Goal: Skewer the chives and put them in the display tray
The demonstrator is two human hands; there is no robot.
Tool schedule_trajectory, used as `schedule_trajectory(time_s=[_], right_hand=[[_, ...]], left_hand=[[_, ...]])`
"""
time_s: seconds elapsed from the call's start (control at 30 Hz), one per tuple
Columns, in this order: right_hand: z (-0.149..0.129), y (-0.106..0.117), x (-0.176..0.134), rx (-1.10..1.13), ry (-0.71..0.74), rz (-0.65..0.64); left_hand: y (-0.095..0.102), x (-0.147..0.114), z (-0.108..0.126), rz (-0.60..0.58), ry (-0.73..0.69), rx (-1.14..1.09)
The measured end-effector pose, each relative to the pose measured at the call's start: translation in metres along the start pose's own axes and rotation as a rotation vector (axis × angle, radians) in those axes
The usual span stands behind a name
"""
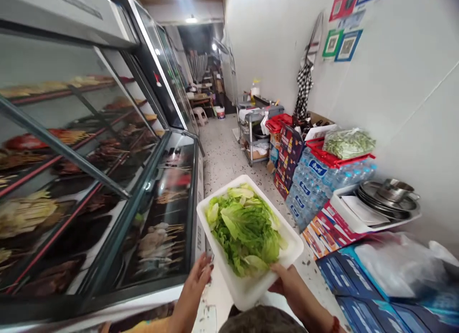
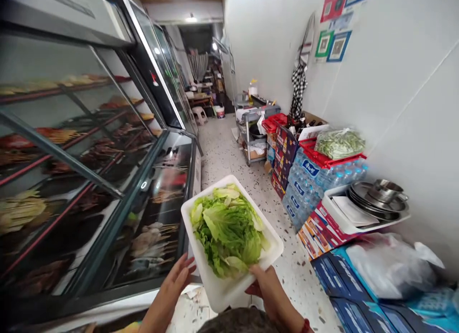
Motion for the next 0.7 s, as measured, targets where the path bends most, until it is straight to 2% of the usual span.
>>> schedule_trajectory(time_s=[0.13,0.23,0.33,0.47,0.57,0.7], right_hand=[[-0.027,-0.026,0.039,0.002,-0.037,0.017],[-0.043,-0.051,0.086,-0.037,-0.059,0.009],[-0.059,-0.085,0.152,-0.053,-0.040,-0.019],[-0.086,-0.148,0.255,-0.080,-0.035,-0.034],[-0.121,-0.204,0.322,-0.119,-0.055,-0.055],[-0.184,-0.270,0.380,-0.188,-0.048,-0.226]], left_hand=[[-0.055,0.052,0.020,-0.164,0.123,-0.149],[-0.076,0.102,0.037,-0.180,0.247,-0.287],[-0.080,0.169,0.059,-0.136,0.317,-0.369],[-0.072,0.280,0.099,-0.097,0.392,-0.405],[-0.066,0.363,0.142,-0.066,0.399,-0.403],[-0.064,0.456,0.207,-0.051,0.370,-0.379]])
Point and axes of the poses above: each hand's wrist, its own x-axis towards the middle knuckle, its own y-axis out of the back of the hand, z = x × y, the point moved 6 cm from there along x, towards the middle knuckle, and after that the axes turned 10 degrees about x, right-handed, at the moved point
